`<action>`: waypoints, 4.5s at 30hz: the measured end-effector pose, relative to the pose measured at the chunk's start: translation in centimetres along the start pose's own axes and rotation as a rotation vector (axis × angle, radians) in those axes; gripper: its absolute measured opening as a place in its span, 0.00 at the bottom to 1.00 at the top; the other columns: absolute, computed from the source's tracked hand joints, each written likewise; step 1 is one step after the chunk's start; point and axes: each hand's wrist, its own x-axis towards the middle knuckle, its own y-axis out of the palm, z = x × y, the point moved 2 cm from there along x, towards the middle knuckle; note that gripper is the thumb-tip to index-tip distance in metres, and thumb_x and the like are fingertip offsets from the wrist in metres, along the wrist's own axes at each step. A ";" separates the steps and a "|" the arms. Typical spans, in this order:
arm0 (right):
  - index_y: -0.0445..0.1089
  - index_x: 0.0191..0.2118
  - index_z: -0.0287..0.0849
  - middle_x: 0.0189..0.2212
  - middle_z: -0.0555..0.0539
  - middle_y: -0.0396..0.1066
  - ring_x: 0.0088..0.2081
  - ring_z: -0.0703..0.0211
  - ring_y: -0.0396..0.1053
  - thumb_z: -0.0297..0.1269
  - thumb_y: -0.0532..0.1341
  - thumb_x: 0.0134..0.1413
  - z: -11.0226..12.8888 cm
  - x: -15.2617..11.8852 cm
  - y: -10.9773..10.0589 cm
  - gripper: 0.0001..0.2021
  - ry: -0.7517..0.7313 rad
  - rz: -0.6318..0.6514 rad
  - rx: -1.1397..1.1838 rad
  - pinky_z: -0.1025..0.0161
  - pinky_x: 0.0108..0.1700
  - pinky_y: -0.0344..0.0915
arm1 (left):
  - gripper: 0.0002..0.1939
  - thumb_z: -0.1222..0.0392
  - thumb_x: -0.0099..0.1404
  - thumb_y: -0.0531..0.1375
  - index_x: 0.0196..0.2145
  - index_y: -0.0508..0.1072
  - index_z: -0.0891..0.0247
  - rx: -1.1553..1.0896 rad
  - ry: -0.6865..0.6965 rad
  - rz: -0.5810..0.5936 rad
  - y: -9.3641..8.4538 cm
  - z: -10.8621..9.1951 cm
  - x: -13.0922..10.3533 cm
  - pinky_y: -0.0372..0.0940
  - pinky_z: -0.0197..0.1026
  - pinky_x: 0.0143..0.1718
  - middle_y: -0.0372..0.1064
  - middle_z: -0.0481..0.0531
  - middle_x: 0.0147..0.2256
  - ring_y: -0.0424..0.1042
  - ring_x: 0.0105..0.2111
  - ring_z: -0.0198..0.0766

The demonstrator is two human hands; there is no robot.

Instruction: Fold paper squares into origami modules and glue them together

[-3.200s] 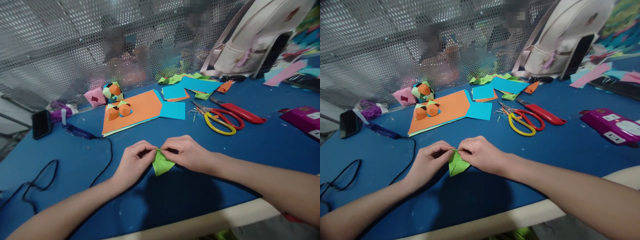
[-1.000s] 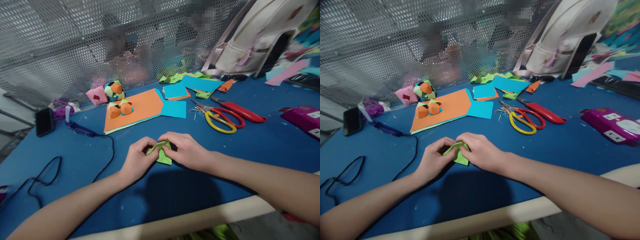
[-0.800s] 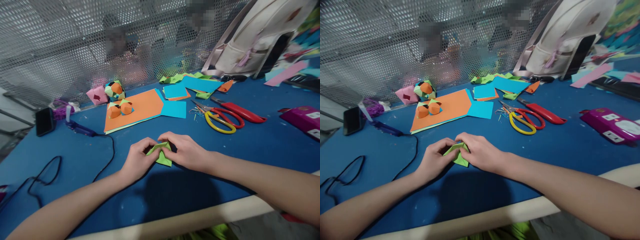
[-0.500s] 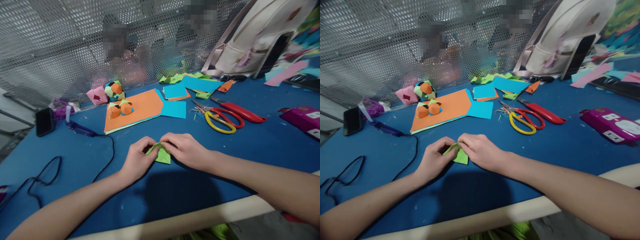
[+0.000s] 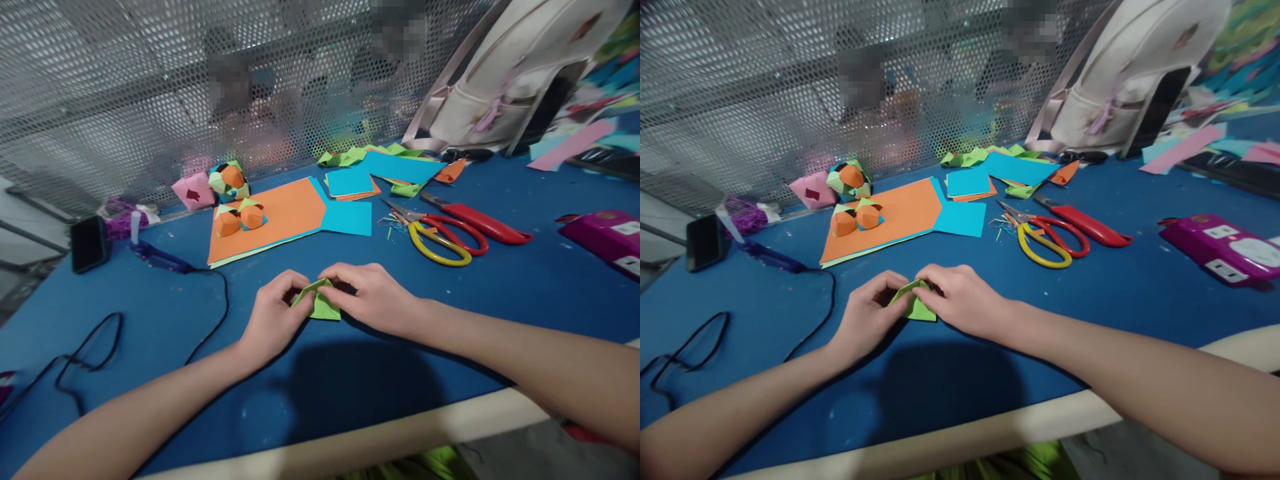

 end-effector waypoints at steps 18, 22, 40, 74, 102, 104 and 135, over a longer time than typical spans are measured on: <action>0.65 0.30 0.40 0.25 0.50 0.68 0.26 0.66 0.64 0.31 0.52 0.59 0.1 0.1 -0.4 0.09 -0.051 -0.044 -0.014 0.69 0.30 0.58 | 0.07 0.62 0.58 0.58 0.24 0.66 0.64 -0.057 -0.082 0.024 0.1 0.0 0.0 0.57 0.35 0.26 0.64 0.47 0.26 0.61 0.25 0.31; 0.64 0.32 0.40 0.25 0.51 0.67 0.25 0.66 0.63 0.32 0.51 0.59 0.1 0.1 -0.4 0.07 -0.039 0.009 -0.028 0.69 0.29 0.57 | 0.07 0.62 0.58 0.58 0.24 0.65 0.64 -0.049 -0.087 0.028 0.1 -0.1 0.1 0.56 0.35 0.26 0.63 0.46 0.25 0.60 0.25 0.31; 0.67 0.33 0.39 0.25 0.50 0.68 0.25 0.65 0.62 0.31 0.55 0.55 -0.1 0.2 0.2 0.04 0.075 0.072 -0.058 0.67 0.28 0.55 | 0.05 0.62 0.53 0.60 0.25 0.67 0.64 -0.134 -0.199 -0.088 -0.2 0.1 0.4 0.57 0.33 0.26 0.64 0.45 0.25 0.60 0.24 0.30; 0.71 0.27 0.39 0.21 0.50 0.69 0.22 0.67 0.61 0.32 0.57 0.56 -0.6 0.1 0.1 0.09 0.020 0.022 -0.129 0.69 0.27 0.53 | 0.07 0.60 0.61 0.58 0.29 0.76 0.61 0.055 -0.002 -0.035 -0.3 -0.6 0.2 0.58 0.35 0.29 0.66 0.47 0.25 0.64 0.28 0.33; 0.70 0.30 0.39 0.22 0.51 0.67 0.23 0.66 0.61 0.35 0.59 0.52 0.1 0.3 0.1 0.05 0.185 0.103 -0.083 0.68 0.27 0.52 | 0.09 0.58 0.58 0.60 0.23 0.69 0.65 -0.016 -0.146 -0.084 -0.3 -0.3 0.2 0.55 0.33 0.25 0.63 0.44 0.21 0.59 0.23 0.30; 0.69 0.31 0.39 0.22 0.51 0.68 0.24 0.65 0.62 0.34 0.59 0.52 0.1 0.3 0.2 0.05 0.188 0.107 -0.066 0.68 0.28 0.53 | 0.09 0.58 0.58 0.60 0.23 0.69 0.65 -0.019 -0.141 -0.084 -0.2 -0.3 0.1 0.56 0.33 0.25 0.63 0.44 0.21 0.59 0.23 0.30; 0.66 0.27 0.40 0.23 0.53 0.66 0.26 0.66 0.61 0.22 0.57 0.43 0.1 0.3 0.6 0.06 0.136 0.017 0.077 0.69 0.29 0.54 | 0.07 0.70 0.54 0.58 0.23 0.63 0.63 0.000 0.110 -0.050 0.4 -0.3 0.0 0.59 0.34 0.28 0.66 0.47 0.30 0.65 0.29 0.31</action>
